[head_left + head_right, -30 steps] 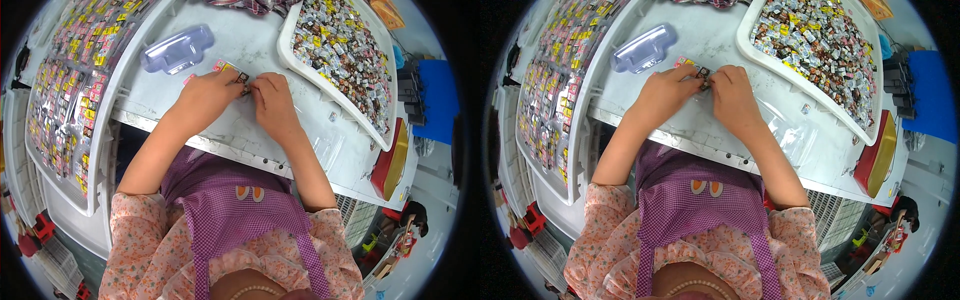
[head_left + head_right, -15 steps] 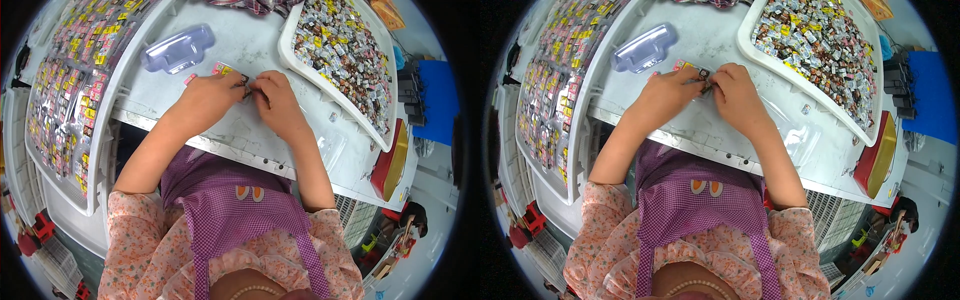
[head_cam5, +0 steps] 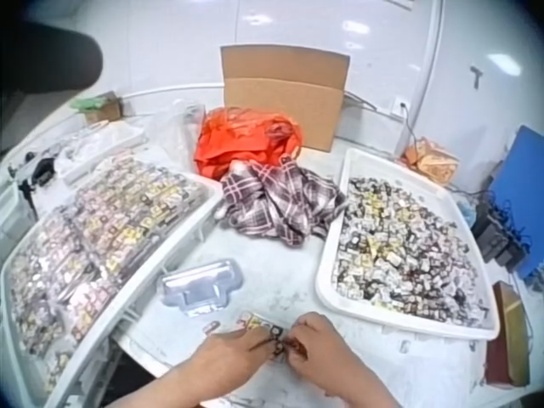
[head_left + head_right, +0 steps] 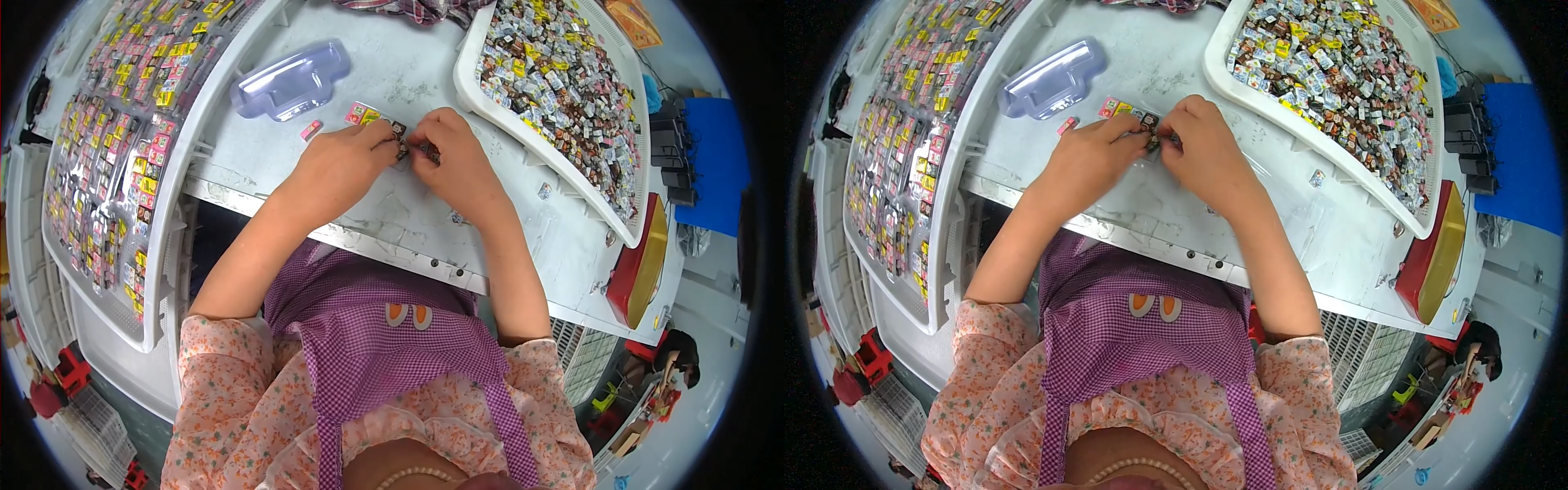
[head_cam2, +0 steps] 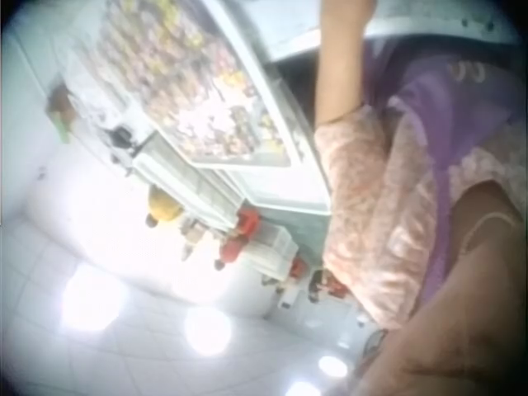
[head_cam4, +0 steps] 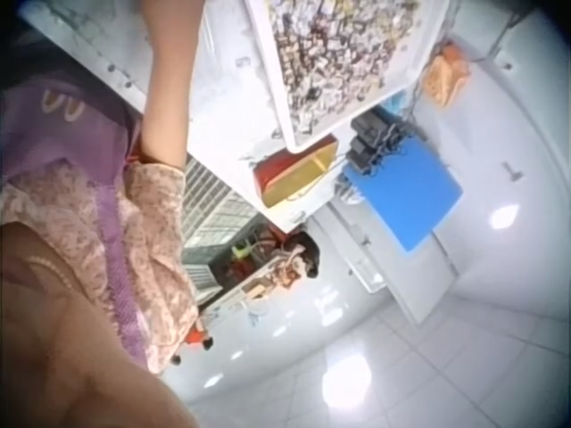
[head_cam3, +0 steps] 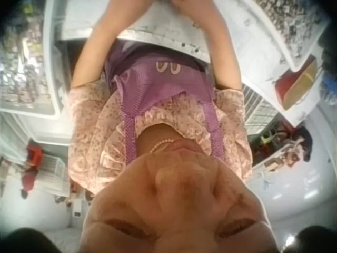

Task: Sorting and arranging small colorful square toy pieces into strips for packaging.

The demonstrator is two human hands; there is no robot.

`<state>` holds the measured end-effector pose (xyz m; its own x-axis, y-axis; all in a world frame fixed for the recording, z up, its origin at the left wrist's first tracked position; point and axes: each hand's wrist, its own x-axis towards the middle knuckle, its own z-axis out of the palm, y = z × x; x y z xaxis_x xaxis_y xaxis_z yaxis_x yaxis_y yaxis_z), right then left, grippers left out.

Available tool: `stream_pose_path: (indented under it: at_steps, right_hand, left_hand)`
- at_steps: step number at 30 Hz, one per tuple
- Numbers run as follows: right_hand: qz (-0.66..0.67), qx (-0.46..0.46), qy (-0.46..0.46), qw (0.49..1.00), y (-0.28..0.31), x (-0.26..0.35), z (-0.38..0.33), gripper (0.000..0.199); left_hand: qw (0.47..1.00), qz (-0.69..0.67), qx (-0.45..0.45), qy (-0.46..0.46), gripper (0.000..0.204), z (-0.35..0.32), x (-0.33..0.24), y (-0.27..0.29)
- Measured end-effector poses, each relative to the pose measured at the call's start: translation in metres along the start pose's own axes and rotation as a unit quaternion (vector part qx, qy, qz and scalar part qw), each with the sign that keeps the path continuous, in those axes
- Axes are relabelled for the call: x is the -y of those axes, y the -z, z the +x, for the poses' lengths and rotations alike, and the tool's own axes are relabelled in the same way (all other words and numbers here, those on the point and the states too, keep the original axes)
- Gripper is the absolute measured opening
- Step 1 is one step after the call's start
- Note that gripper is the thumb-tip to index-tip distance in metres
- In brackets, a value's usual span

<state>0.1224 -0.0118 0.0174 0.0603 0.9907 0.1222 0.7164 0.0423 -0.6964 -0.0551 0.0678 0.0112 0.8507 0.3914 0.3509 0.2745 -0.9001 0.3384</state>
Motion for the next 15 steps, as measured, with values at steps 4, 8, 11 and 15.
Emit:
stream_pose_path:
  at_steps: [4, 8, 11, 15]
  right_hand:
    - [-0.01, -0.011, -0.016, 1.0, -0.005, 0.004, 0.0, 0.014]
    - [-0.048, -0.057, 0.029, 0.997, -0.01, -0.001, -0.005, 0.012]
    - [-0.048, -0.077, 0.049, 0.995, -0.015, -0.002, -0.007, 0.012]
    - [-0.041, -0.106, 0.047, 0.992, -0.016, -0.003, -0.008, 0.014]
  left_hand:
    - [1.0, 0.009, -0.012, -0.002, 0.013, 0.0, -0.002, -0.004]
    - [0.999, 0.009, -0.033, 0.001, 0.011, 0.001, -0.003, -0.009]
    - [0.999, 0.008, -0.033, 0.024, 0.009, 0.001, -0.004, -0.012]
    - [0.998, 0.025, -0.025, 0.043, 0.009, 0.005, -0.005, -0.015]
